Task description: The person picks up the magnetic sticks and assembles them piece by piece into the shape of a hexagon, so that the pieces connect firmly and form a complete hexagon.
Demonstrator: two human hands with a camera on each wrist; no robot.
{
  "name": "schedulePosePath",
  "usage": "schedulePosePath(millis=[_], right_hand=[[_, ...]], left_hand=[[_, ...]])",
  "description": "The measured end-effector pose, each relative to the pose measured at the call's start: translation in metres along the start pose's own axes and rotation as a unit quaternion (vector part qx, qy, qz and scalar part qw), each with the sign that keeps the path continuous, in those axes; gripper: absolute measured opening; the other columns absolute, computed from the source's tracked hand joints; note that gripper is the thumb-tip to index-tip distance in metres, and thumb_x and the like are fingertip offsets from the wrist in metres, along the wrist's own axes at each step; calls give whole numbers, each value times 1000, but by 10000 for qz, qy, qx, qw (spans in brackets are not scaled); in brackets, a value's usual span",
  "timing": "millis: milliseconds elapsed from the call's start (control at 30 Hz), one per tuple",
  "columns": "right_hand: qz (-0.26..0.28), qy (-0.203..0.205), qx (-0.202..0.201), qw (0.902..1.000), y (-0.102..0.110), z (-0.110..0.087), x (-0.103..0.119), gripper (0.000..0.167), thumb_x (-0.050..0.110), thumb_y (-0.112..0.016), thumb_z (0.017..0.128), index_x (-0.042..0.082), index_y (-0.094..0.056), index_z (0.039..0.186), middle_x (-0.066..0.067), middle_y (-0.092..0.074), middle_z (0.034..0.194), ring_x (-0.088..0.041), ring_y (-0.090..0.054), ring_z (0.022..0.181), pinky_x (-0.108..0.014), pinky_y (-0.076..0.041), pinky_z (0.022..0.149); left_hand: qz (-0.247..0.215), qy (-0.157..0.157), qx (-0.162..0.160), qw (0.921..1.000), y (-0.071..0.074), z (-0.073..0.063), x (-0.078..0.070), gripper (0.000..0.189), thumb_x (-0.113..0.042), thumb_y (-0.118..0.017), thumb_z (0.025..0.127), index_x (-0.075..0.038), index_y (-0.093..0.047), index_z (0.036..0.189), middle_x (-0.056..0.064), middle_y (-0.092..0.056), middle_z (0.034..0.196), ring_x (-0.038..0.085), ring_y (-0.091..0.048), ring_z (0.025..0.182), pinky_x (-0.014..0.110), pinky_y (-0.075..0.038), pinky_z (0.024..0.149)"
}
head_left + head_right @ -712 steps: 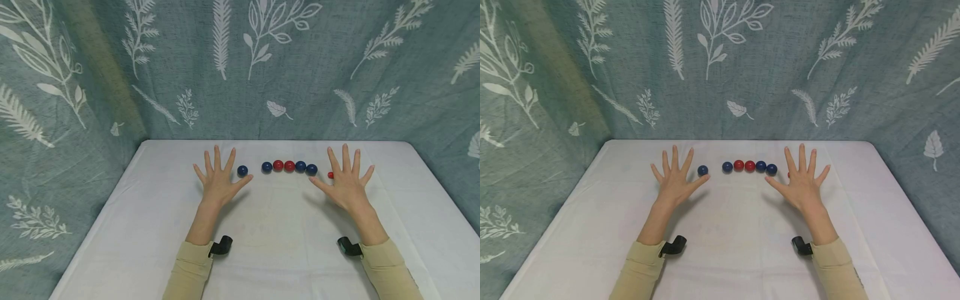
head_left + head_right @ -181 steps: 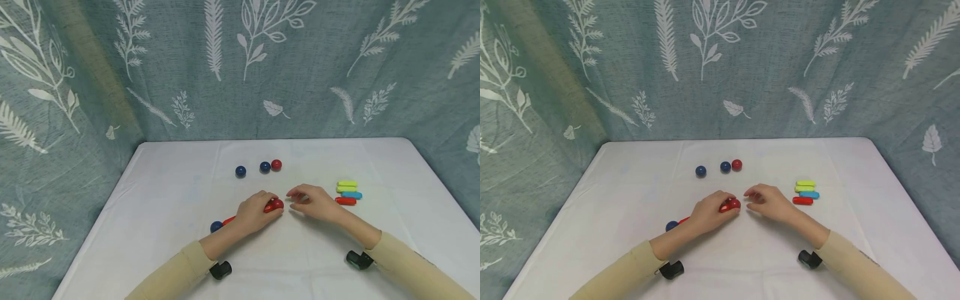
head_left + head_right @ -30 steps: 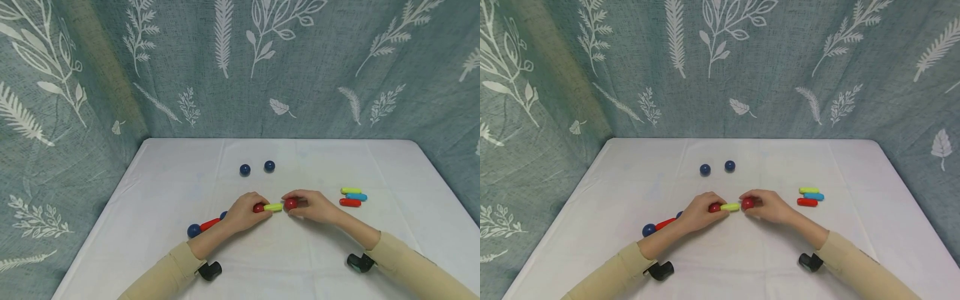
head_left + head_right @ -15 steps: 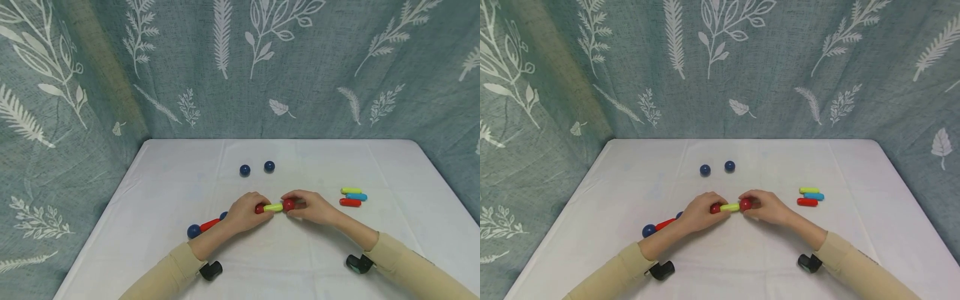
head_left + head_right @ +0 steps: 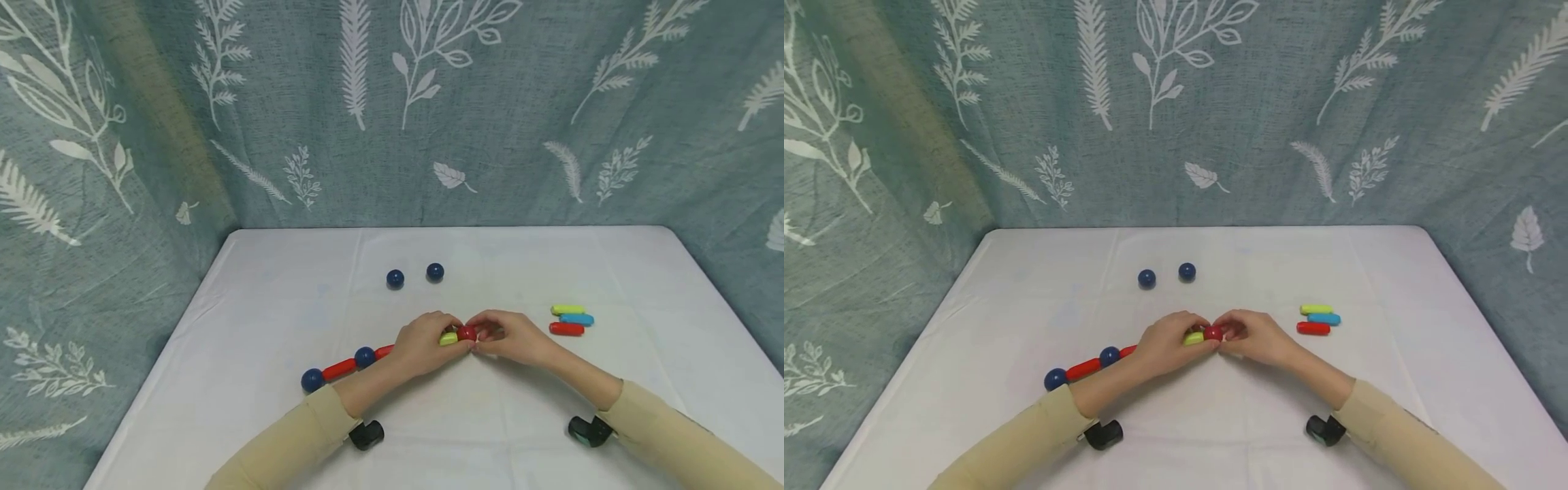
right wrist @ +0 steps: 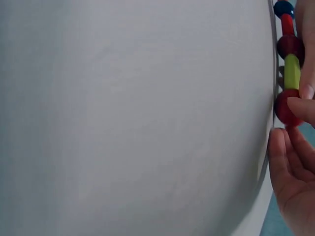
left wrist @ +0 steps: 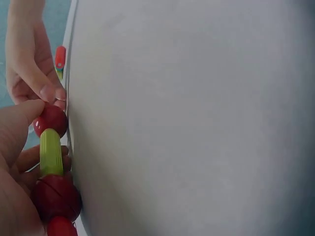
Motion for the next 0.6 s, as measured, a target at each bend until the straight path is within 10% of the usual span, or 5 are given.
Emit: schedulePosePath(millis=[333, 600], right_hand=[[-1159, 56, -1250, 9853, 33, -24, -13, 21, 8, -69, 89, 6, -69, 110, -6, -68, 104, -25, -61, 97, -41, -52, 83], [-2088, -939, -1622, 9598, 75, -44, -29, 27, 13, -67, 89, -1, -67, 112, -30, -56, 121, -52, -42, 116, -65, -36, 92]], left_hand=[[11, 52, 121, 9999, -4, -2, 4, 38, -48, -67, 89, -20, -69, 113, -8, -63, 94, 7, -55, 80, 23, -45, 68], [-119, 28, 239, 9996, 1, -9, 10, 38, -48, -68, 88, -21, -70, 114, -8, -63, 97, 7, -54, 81, 21, -44, 67]])
Point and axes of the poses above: each hand's wrist, its own z-axis towards the middle knuckle, its own y-axis out of the back of the hand, x = y × z, the point moved 2 cm from there along z, towards the middle knuckle
